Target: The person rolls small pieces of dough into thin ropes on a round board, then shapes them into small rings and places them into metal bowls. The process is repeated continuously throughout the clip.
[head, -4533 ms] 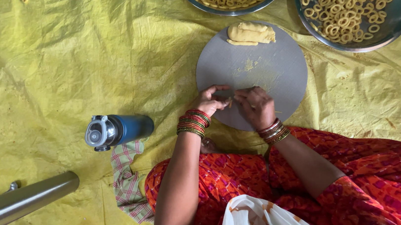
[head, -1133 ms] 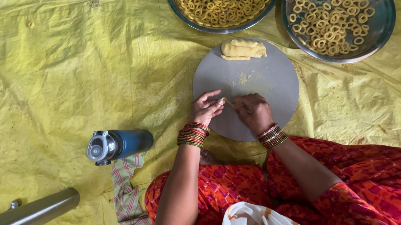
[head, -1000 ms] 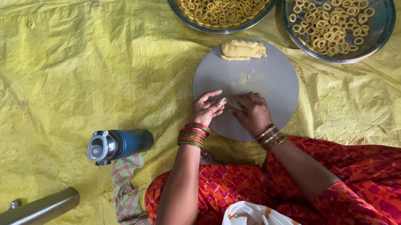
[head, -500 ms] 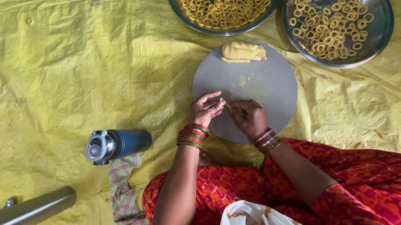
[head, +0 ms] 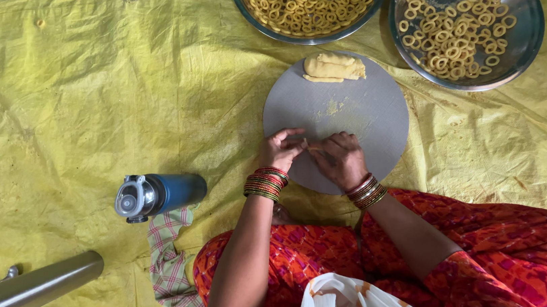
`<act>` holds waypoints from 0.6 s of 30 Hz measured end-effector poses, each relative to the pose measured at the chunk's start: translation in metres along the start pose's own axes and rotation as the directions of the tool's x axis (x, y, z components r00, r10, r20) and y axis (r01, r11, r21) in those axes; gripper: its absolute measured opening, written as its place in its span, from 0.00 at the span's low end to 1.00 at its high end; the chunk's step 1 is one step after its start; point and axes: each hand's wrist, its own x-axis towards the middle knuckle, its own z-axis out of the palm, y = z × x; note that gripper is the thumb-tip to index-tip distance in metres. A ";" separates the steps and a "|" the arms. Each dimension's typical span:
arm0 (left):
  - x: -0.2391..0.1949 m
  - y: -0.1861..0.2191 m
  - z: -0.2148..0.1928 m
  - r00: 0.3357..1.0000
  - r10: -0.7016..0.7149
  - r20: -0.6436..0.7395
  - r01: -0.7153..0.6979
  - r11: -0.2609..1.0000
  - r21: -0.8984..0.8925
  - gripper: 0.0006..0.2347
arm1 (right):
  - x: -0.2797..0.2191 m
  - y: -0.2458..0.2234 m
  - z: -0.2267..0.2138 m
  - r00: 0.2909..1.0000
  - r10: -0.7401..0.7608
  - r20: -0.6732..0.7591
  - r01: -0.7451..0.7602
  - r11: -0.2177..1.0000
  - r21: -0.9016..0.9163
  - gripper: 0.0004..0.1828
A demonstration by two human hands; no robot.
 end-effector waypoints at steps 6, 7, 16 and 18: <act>-0.001 -0.002 -0.001 0.999 -0.002 0.045 -0.001 0.999 0.051 0.14 | -0.003 0.003 0.001 0.999 -0.035 -0.022 0.034 0.999 -0.004 0.09; 0.000 -0.004 -0.002 0.998 -0.002 0.063 -0.001 0.999 0.046 0.14 | -0.002 0.002 0.001 0.999 -0.044 -0.023 0.044 0.999 0.001 0.08; 0.012 -0.025 -0.003 0.981 -0.010 0.196 0.034 0.992 -0.122 0.13 | 0.003 -0.005 -0.003 0.999 0.050 -0.022 -0.047 0.994 0.096 0.09; 0.015 -0.030 -0.002 0.984 -0.006 0.179 0.028 0.992 -0.121 0.12 | 0.005 -0.003 -0.004 0.990 0.139 -0.015 -0.138 0.987 0.088 0.07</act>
